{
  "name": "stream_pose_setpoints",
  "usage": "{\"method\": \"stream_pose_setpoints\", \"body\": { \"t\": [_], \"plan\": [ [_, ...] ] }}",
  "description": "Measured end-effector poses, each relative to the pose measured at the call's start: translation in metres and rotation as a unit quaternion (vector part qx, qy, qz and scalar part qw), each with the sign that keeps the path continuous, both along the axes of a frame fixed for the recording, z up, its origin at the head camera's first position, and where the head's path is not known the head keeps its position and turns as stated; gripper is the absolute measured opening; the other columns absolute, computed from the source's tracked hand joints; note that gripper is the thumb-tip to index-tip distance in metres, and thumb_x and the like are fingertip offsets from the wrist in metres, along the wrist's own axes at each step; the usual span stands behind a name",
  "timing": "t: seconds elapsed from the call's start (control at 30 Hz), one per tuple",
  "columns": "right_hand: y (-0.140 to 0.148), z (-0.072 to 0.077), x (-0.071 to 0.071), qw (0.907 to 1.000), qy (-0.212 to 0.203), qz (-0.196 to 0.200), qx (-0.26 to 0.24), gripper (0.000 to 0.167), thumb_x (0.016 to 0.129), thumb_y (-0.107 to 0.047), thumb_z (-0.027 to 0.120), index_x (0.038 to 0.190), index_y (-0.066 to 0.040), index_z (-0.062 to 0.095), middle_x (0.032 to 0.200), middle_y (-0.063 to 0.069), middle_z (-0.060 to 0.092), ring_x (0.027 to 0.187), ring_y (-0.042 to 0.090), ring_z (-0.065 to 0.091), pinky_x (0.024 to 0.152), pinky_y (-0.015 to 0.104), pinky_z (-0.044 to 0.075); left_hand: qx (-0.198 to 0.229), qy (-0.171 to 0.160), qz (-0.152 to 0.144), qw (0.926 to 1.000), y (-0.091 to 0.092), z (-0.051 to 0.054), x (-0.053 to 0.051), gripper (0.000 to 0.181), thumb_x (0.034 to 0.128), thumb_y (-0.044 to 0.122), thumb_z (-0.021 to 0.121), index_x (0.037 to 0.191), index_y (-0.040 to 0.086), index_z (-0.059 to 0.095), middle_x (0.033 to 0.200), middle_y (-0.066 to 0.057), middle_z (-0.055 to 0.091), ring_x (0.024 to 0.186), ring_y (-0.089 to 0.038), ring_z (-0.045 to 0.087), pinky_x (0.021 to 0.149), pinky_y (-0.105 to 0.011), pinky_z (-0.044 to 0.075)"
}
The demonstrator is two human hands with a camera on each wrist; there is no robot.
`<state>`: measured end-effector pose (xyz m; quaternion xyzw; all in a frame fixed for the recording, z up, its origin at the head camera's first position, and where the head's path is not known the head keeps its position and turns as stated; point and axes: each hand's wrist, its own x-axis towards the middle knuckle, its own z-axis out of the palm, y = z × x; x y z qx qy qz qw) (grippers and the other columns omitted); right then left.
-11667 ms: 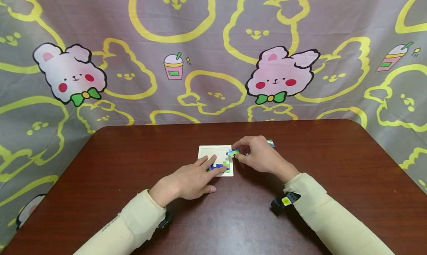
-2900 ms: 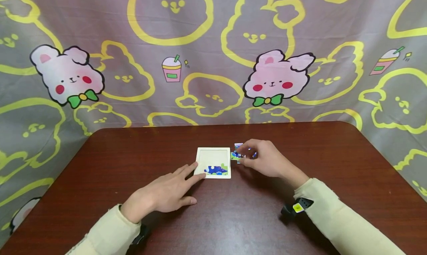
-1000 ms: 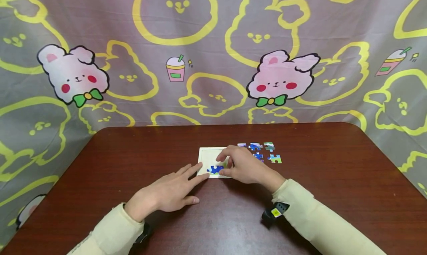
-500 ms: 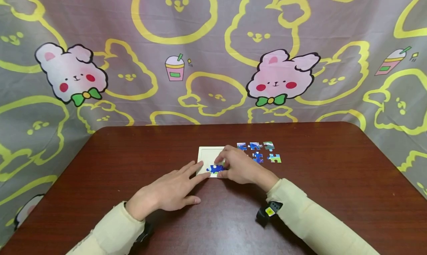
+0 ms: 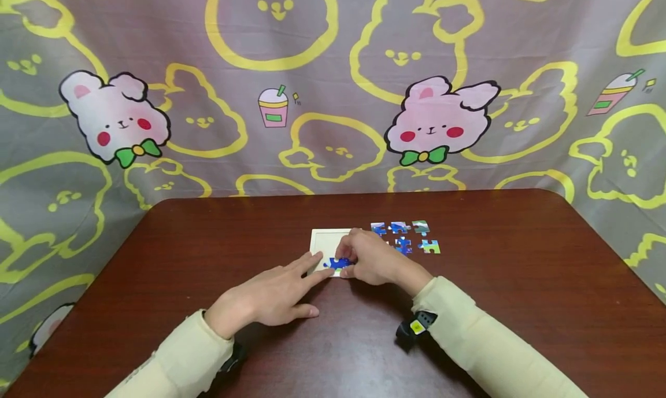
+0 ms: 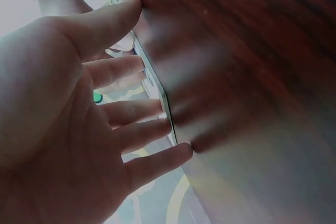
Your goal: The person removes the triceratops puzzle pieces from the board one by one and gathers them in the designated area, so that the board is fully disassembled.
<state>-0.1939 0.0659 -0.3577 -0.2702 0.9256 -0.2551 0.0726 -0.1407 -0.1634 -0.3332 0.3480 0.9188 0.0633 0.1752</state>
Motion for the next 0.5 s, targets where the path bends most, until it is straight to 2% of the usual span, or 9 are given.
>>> {"method": "stream_pose_setpoints", "body": {
  "t": [0.2, 0.5],
  "plan": [
    [-0.0033, 0.0009, 0.0017, 1.0, 0.001, -0.004, 0.002, 0.021, 0.084, -0.006, 0.087, 0.1, -0.011, 0.073, 0.095, 0.002, 0.062, 0.087, 0.015, 0.058, 0.084, 0.034, 0.052, -0.003, 0.002, -0.001, 1.0, 0.0019, -0.0002, -0.0008, 0.07, 0.1045, 0.04, 0.068, 0.165, 0.018, 0.039, 0.177, -0.018, 0.023, 0.162, -0.039, 0.03, 0.114, -0.061, 0.047],
    [-0.0047, 0.0002, 0.0012, 0.9998, -0.005, -0.018, 0.007, 0.02, 0.084, -0.005, 0.087, 0.097, -0.012, 0.073, 0.094, 0.003, 0.064, 0.087, 0.016, 0.06, 0.085, 0.035, 0.053, -0.001, 0.001, 0.0, 1.0, 0.0027, -0.0006, -0.0005, 0.07, 0.1045, 0.039, 0.068, 0.165, 0.017, 0.04, 0.177, -0.018, 0.023, 0.162, -0.039, 0.029, 0.114, -0.063, 0.047]
  ]
}}
